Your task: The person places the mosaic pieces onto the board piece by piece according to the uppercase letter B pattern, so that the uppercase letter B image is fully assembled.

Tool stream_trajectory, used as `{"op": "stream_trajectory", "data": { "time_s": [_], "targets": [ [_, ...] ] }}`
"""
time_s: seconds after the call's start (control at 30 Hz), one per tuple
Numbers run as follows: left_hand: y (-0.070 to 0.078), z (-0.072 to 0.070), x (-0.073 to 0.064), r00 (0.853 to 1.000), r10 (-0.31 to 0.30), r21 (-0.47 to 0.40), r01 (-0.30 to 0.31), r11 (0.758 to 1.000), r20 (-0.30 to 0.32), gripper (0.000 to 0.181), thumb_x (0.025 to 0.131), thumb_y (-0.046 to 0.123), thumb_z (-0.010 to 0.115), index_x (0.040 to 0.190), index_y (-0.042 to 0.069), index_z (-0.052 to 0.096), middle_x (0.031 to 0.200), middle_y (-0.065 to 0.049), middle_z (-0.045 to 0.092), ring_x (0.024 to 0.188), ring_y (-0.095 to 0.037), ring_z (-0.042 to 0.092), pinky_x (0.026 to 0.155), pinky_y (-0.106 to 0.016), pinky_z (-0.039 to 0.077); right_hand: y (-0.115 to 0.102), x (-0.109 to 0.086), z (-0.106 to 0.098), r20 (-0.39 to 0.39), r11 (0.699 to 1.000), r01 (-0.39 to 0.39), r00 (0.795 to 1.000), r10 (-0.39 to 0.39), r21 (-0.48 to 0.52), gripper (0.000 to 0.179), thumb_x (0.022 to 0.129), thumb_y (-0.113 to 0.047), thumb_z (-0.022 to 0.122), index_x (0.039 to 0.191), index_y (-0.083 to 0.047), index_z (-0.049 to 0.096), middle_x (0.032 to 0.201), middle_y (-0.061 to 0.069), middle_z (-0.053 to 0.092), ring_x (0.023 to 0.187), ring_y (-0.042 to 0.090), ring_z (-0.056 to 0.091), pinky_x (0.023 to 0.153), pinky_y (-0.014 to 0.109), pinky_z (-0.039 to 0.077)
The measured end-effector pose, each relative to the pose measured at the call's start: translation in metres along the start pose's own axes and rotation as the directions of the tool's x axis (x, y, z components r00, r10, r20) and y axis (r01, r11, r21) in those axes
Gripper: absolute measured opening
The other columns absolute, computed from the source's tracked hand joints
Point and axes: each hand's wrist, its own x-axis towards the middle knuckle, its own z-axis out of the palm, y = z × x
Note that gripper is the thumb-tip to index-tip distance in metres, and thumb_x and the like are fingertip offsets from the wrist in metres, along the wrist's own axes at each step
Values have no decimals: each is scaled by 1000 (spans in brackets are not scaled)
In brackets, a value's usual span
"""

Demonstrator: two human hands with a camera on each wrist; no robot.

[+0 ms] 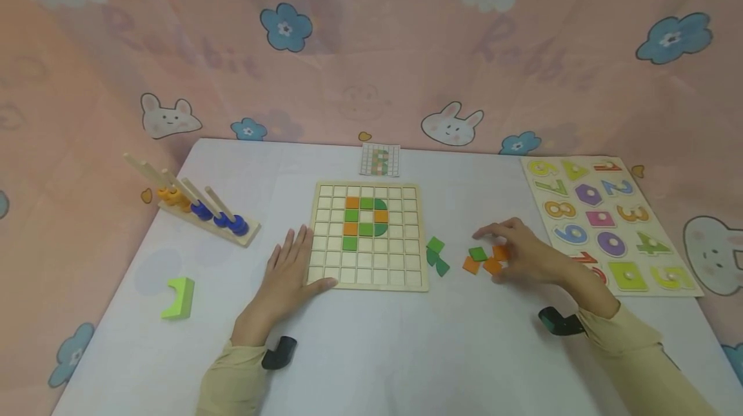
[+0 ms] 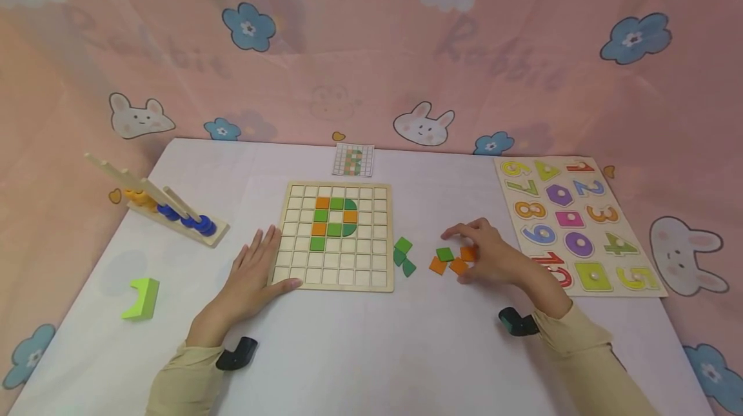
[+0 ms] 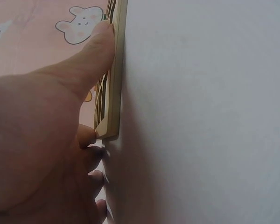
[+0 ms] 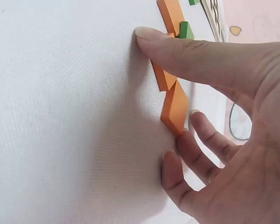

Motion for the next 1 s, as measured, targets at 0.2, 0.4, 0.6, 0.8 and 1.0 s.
{"op": "stream_trajectory", "data": {
  "time_s": [0.2, 0.4, 0.6, 0.8, 1.0],
  "targets": [
    [0, 0, 1, 1000, -4, 1, 4, 1000, 9, 109, 100, 49, 70, 170, 2, 0, 179, -14, -5, 166, -39, -11, 133, -62, -5, -1, -3, 0, -24, 999, 34, 999, -35, -12, 60, 80, -10, 92, 133, -13, 65, 123, 19, 57, 105, 32, 55, 89, 41, 57],
    [1, 1, 1, 1000, 3, 0, -3, 1000, 0, 110, 99, 49, 71, 170, 2, 0, 179, -15, -4, 166, -39, -10, 133, -63, -4, -5, 0, 2, -75, 998, 63, 995, -62, 3, 45, 82, -3, 89, 121, -5, 68, 108, 10, 64, 94, 21, 57, 77, 20, 52],
    [1, 1, 1, 1000, 7, 9, -7, 1000, -11, 110, 99, 49, 72, 170, 1, 3, 179, -16, -2, 166, -40, -8, 133, -63, -2, -7, 2, 4, -99, 999, 34, 995, -33, 15, 37, 85, -3, 86, 119, -1, 70, 108, 12, 69, 96, 24, 61, 79, 23, 56],
    [1, 0, 0, 1000, 18, 1, -18, 1000, -25, 109, 98, 48, 73, 169, 0, 5, 179, -18, 0, 166, -42, -6, 133, -65, -1, -10, 4, 5, -154, 1000, 12, 988, -14, -10, 32, 90, -2, 79, 121, -2, 73, 115, 13, 75, 105, 29, 68, 93, 45, 61],
    [1, 0, -1, 999, 21, 1, -21, 1000, -32, 109, 98, 47, 73, 169, 0, 5, 179, -19, 1, 166, -42, -5, 133, -65, 0, -12, 8, 5, -180, 1000, 15, 984, -19, -25, 23, 94, 2, 71, 115, -2, 78, 113, 14, 78, 103, 29, 68, 89, 30, 58]
  ]
}}
